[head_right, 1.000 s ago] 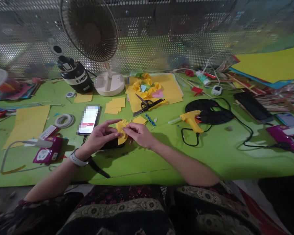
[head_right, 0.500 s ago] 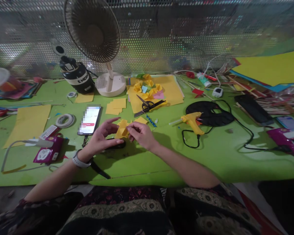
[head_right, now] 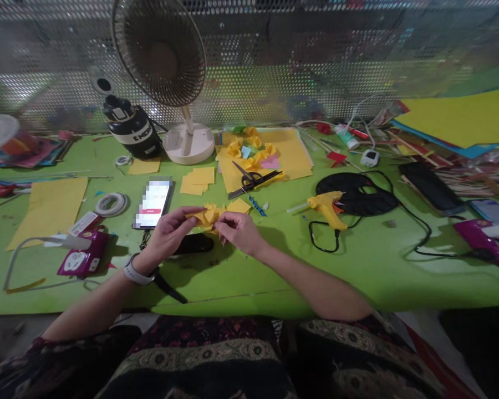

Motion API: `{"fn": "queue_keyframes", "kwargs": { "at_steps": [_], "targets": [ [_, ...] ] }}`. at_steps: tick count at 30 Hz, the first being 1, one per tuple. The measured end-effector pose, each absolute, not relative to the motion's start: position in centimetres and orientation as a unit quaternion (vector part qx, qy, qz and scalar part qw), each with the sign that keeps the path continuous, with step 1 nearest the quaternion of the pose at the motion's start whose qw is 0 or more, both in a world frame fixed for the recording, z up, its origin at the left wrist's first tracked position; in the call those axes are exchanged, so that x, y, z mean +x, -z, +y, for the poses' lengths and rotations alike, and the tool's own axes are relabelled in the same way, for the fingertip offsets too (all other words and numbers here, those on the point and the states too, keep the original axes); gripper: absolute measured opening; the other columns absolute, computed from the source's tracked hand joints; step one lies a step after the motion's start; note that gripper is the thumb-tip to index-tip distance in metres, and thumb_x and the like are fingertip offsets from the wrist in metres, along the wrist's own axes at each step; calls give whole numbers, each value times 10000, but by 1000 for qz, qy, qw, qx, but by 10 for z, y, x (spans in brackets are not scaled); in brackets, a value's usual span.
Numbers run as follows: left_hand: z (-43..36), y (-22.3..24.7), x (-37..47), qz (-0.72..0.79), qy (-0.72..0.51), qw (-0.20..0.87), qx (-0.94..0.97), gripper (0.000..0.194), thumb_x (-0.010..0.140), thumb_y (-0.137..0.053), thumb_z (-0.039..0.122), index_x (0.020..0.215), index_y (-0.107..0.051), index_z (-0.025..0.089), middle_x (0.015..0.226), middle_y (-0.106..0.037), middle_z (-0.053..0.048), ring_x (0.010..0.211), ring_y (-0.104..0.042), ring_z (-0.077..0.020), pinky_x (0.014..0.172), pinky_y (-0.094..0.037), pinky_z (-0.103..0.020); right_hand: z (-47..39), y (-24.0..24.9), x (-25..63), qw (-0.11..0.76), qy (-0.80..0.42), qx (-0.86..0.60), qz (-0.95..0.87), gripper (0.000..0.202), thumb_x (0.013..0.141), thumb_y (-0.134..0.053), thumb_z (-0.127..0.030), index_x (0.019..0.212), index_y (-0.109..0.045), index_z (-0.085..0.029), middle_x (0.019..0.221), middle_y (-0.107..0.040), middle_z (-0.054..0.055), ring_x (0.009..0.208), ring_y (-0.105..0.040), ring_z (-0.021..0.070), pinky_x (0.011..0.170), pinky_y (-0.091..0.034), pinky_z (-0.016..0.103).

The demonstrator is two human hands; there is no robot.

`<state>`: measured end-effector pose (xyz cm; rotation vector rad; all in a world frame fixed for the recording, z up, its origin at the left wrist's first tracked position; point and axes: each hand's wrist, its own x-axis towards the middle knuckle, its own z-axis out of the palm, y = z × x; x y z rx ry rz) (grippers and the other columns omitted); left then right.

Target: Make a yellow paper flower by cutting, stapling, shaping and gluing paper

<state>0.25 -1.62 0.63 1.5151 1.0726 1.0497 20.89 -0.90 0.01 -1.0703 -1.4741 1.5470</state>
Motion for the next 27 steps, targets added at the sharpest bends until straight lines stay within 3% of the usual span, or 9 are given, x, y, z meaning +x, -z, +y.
{"fn": "queue_keyframes", "kwargs": {
  "at_steps": [6,27],
  "targets": [
    [-13,-7,-2,434,-418,521,605,314,897,-668,400,1096,-734,167,1063,-761,-93,905,-701,-159,845,-575,-288,-6,-6,216,422,-588,-410,-555,206,811,-700,-365,859,-594,-195,723,-591,-21,566,-551,94,516,-523,238],
    [-14,-9,0,409,-410,490,652,239,913,-637,317,1062,-740,161,991,-769,-85,848,-707,-147,767,-586,-262,-4,-4,214,394,-634,-402,-531,251,756,-754,-323,896,-611,-170,733,-633,-16,571,-571,82,531,-534,225]
  ]
}}
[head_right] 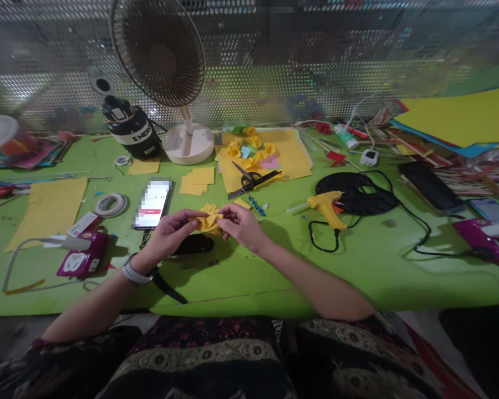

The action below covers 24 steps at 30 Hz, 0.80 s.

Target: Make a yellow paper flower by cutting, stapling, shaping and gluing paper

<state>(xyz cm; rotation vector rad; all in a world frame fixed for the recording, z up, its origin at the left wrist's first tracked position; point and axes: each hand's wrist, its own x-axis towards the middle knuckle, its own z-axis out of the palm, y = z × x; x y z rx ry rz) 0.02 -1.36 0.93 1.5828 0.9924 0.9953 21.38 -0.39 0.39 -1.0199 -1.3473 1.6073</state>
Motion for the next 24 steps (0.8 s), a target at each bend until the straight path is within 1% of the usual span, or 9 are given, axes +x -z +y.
{"fn": "queue_keyframes", "kwargs": {
  "at_steps": [9,15,24],
  "targets": [
    [-14,-9,0,413,-404,463,673,242,923,-614,299,1080,-731,157,972,-768,-83,825,-705,-137,746,-582,-250,-4,-4,213,398,-640,-391,-528,225,768,-728,-304,898,-612,-162,716,-630,-22,552,-572,73,516,-532,212],
    [-14,-9,0,410,-407,469,668,238,921,-616,289,1079,-737,158,946,-764,-82,818,-705,-143,746,-587,-263,-4,-2,212,395,-642,-398,-522,260,738,-764,-307,895,-613,-165,714,-633,-25,563,-580,74,519,-534,207],
    [-14,-8,0,410,-409,489,652,243,915,-633,313,1075,-735,161,976,-762,-83,835,-701,-143,764,-578,-261,-5,-5,213,396,-645,-382,-530,220,770,-728,-319,883,-617,-166,698,-628,-30,559,-580,75,516,-530,205]
  ]
}}
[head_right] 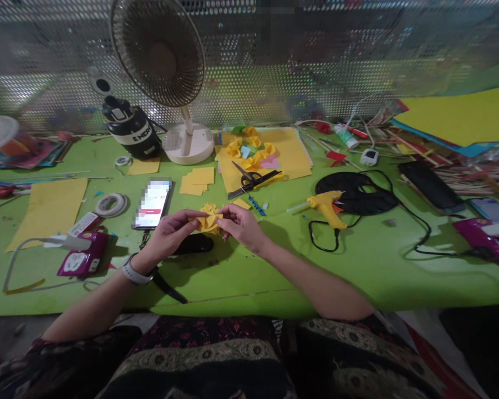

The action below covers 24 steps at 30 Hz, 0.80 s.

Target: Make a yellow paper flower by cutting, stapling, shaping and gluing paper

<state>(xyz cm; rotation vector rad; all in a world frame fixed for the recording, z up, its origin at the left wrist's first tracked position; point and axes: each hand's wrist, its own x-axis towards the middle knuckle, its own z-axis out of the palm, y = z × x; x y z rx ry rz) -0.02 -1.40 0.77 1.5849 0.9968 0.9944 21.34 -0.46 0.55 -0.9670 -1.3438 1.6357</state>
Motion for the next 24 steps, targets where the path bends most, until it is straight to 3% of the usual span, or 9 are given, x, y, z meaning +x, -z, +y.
{"fn": "queue_keyframes", "kwargs": {
  "at_steps": [24],
  "targets": [
    [-14,-9,0,410,-409,496,647,238,909,-636,307,1072,-739,166,971,-766,-84,812,-700,-136,751,-590,-258,-5,-6,213,388,-640,-388,-538,263,768,-759,-367,881,-612,-181,694,-629,-28,552,-580,78,520,-540,214]
  ]
}}
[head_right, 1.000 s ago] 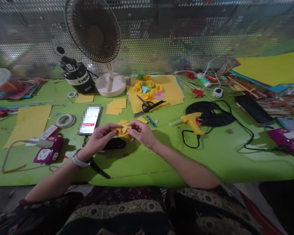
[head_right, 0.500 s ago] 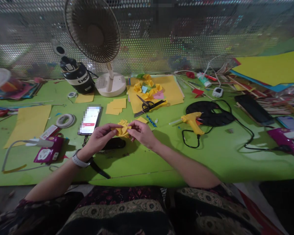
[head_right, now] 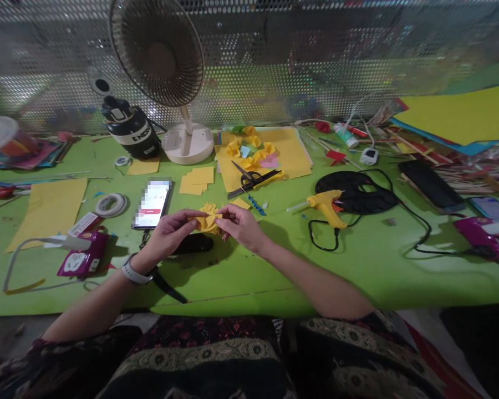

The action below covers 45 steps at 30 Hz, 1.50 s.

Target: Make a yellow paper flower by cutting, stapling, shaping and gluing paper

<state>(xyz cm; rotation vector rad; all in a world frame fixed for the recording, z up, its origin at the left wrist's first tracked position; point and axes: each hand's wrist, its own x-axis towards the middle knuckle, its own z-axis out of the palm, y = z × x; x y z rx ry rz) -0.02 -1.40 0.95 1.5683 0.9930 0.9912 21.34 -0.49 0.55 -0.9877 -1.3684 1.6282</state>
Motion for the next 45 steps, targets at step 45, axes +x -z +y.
{"fn": "queue_keyframes", "kwargs": {
  "at_steps": [45],
  "targets": [
    [-14,-6,0,396,-403,545,619,430,882,-691,365,1246,-625,146,1078,-772,-132,936,-752,-202,864,-609,-333,-8,10,216,443,-227,-367,-786,178,963,-559,-360,1099,-619,-263,1227,-608,104,1195,-571,279,1019,-487,527]
  ]
}}
